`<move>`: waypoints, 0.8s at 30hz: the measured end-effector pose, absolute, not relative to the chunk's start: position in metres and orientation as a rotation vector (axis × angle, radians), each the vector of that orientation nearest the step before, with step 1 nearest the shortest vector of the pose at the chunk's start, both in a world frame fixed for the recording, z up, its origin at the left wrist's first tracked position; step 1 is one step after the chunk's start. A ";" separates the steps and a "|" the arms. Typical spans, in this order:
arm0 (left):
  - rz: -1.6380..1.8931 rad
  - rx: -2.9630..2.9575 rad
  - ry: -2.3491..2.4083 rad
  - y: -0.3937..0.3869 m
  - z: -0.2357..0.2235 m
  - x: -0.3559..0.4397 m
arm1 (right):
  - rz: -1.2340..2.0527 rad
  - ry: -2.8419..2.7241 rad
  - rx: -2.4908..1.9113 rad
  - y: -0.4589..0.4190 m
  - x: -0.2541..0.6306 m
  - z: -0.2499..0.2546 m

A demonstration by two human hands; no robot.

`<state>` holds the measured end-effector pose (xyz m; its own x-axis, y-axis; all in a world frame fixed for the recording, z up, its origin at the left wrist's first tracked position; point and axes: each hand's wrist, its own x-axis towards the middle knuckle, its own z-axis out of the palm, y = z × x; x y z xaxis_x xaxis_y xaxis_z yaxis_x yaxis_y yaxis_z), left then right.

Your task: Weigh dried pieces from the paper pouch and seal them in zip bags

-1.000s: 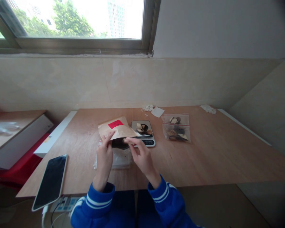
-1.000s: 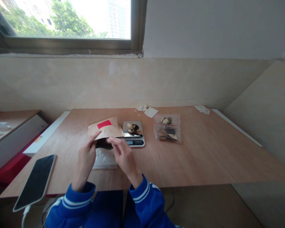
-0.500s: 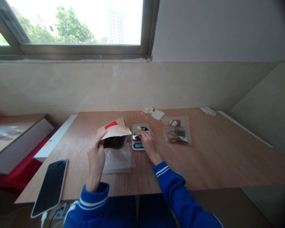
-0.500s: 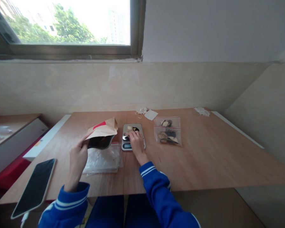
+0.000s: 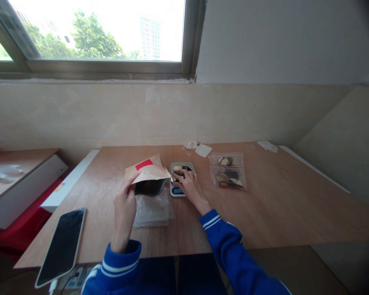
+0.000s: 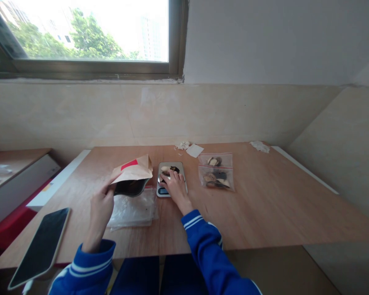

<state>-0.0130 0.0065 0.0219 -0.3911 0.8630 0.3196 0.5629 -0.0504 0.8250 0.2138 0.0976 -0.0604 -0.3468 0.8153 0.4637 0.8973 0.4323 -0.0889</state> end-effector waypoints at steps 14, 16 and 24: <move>1.427 1.541 1.916 0.002 0.020 -0.004 | 0.129 -2.035 -0.800 0.011 0.175 -0.010; 1.420 1.518 1.930 0.001 0.020 -0.001 | 0.212 -2.167 -0.733 0.005 0.157 0.004; 1.449 1.455 1.938 -0.005 0.012 0.002 | 0.361 -2.460 -1.113 0.031 0.111 0.020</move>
